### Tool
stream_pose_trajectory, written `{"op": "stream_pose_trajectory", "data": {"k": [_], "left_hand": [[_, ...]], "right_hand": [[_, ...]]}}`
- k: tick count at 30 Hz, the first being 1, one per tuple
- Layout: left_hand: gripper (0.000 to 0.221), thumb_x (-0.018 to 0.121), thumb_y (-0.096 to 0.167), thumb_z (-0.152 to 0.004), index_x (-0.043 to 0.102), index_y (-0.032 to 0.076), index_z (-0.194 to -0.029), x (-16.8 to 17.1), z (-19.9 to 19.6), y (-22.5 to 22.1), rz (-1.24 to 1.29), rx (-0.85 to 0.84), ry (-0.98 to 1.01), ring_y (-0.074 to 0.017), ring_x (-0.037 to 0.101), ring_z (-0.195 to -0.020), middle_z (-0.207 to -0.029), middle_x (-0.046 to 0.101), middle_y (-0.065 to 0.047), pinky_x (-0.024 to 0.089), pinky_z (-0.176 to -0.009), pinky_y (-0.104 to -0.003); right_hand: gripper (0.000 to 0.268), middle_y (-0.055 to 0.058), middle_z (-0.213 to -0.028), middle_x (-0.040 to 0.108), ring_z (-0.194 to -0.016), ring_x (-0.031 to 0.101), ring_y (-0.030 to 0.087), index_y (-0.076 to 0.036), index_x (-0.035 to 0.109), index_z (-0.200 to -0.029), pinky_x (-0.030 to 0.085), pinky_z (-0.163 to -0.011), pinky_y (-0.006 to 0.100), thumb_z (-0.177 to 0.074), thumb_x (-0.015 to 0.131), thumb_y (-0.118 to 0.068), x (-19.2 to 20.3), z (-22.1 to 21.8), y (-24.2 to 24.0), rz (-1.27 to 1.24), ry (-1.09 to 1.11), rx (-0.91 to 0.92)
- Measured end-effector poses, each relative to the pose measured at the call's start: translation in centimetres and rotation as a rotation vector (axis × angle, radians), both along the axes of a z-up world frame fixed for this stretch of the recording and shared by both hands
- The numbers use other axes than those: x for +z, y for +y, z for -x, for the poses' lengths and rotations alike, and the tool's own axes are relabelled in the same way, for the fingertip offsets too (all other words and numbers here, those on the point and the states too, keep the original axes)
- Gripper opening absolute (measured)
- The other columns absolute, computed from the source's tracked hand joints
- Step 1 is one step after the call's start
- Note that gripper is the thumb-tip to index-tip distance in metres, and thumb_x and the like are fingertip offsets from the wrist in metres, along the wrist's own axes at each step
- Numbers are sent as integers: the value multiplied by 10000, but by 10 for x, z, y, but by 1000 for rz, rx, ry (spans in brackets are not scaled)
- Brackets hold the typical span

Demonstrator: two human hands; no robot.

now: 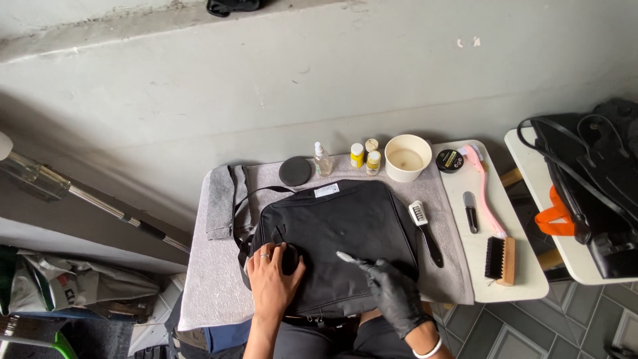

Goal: Buffing the material of a black bag using a small wooden block or brush to clean or restore the surface.

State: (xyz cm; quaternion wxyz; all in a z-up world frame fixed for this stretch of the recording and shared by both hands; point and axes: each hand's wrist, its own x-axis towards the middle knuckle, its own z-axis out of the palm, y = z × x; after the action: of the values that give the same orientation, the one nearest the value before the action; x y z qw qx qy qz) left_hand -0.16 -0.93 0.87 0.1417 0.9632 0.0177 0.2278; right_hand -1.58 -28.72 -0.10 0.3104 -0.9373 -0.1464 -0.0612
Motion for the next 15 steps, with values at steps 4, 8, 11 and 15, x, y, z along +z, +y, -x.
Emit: {"op": "stream_pose_trajectory", "data": {"k": [4, 8, 11, 15], "left_hand": [[549, 739, 525, -824, 715, 125, -1200, 1, 3, -1, 68, -15, 39, -310, 583, -1134, -1169, 609, -95, 407, -1032, -486], [535, 729, 474, -843, 723, 98, -1223, 3, 3, -1, 84, -31, 45, -306, 577, -1125, -1178, 610, -111, 442, -1019, -475], [520, 720, 420, -875, 704, 79, -1267, 5, 1, -8, 79, -48, 70, -321, 572, -1124, -1182, 602, -132, 466, -999, -469], [336, 724, 296, -859, 727, 85, -1120, 8, -11, -17, 6, -100, -16, -336, 607, -1000, -1114, 658, -118, 486, -930, -461]], "right_hand": [[200, 26, -1042, 683, -624, 682, 118, -76, 697, -1111, 625, -429, 179, -921, 656, -29, -10, -7, -17, -29, 208, -159], [381, 61, -1140, 710, -824, 730, 225, -107, 688, -1245, 649, -638, 311, -890, 642, 21, -14, -30, -2, -22, -38, -179], [353, 74, -1125, 709, -937, 713, 294, -112, 704, -1164, 622, -774, 400, -831, 686, 3, -28, -46, 10, 1, -149, -150], [213, 65, -1012, 712, -888, 675, 302, -107, 728, -997, 578, -735, 416, -792, 711, -52, -19, -51, 17, 27, -194, -143]]}}
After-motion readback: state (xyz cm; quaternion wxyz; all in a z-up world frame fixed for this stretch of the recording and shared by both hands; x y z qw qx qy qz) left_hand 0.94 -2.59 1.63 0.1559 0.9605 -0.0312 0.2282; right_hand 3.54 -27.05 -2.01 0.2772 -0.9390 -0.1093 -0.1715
